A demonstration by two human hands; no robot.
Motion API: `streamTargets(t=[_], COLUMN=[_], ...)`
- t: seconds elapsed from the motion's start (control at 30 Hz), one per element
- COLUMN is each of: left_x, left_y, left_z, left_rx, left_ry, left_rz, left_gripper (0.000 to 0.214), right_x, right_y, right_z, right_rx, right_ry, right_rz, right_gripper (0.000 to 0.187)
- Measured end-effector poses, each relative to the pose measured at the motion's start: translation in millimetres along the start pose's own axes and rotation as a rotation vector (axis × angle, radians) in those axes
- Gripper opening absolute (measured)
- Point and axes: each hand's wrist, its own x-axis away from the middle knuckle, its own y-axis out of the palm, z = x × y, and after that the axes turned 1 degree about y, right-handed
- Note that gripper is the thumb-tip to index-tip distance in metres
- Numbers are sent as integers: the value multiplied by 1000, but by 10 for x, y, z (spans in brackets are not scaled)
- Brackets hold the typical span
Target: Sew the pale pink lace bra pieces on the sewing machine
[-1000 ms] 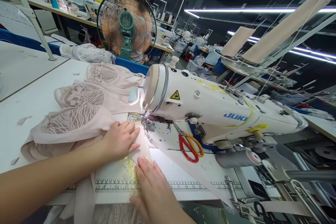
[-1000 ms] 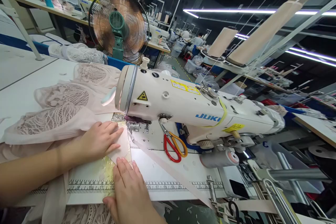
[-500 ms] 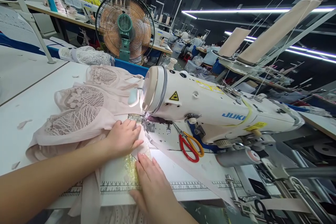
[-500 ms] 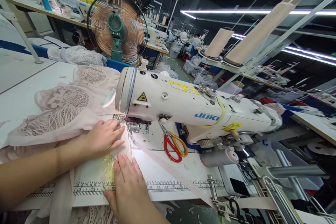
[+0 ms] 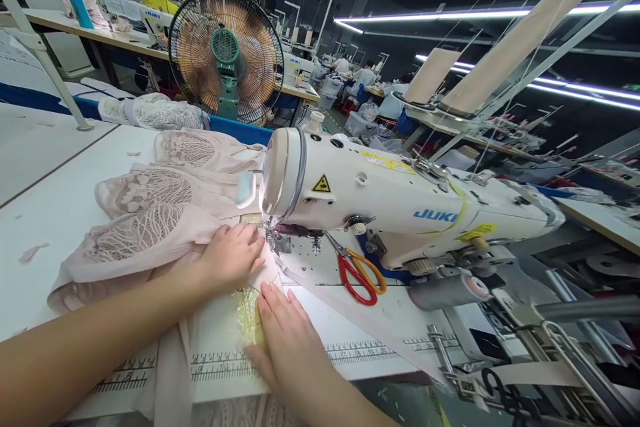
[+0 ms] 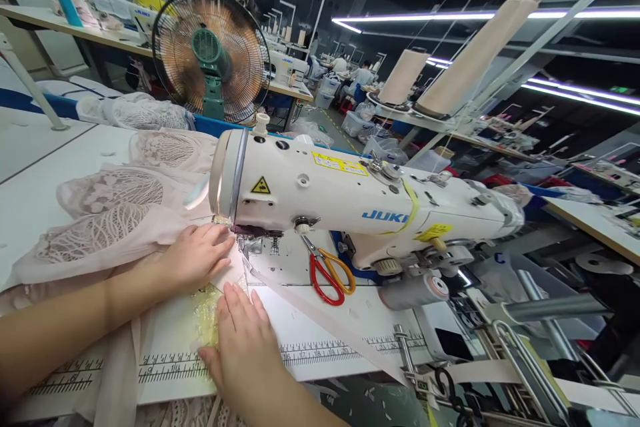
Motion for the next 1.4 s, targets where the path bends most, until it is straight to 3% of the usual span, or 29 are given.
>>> streamTargets(t=[0.13, 0.23, 0.37, 0.77, 1.03, 1.23, 1.4], left_x=[103, 199, 291, 197, 102, 19, -44], left_y=[65, 80, 54, -28, 18, -15, -83], left_z=[5, -6, -68, -298, -421, -487, -507], left_rx=[-13, 74, 149, 65, -4, -61, -84], left_ry=[268, 463, 572, 569, 591, 530, 475], left_rz=[172, 247, 293, 166, 199, 131, 150], left_gripper=[20, 24, 31, 32, 32, 35, 30], right_x=[-41, -58, -47, -5, -4, -14, -8], right_y=[5, -7, -23, 3, -24, -50, -41], right_z=[-7, -15, -5, 12, 19, 9, 5], right_rx=[-22, -38, -65, -106, -126, -143, -134], right_ry=[12, 27, 29, 17, 26, 38, 27], right_rz=[5, -16, -21, 105, 63, 52, 49], right_gripper=[56, 55, 54, 49, 49, 50, 48])
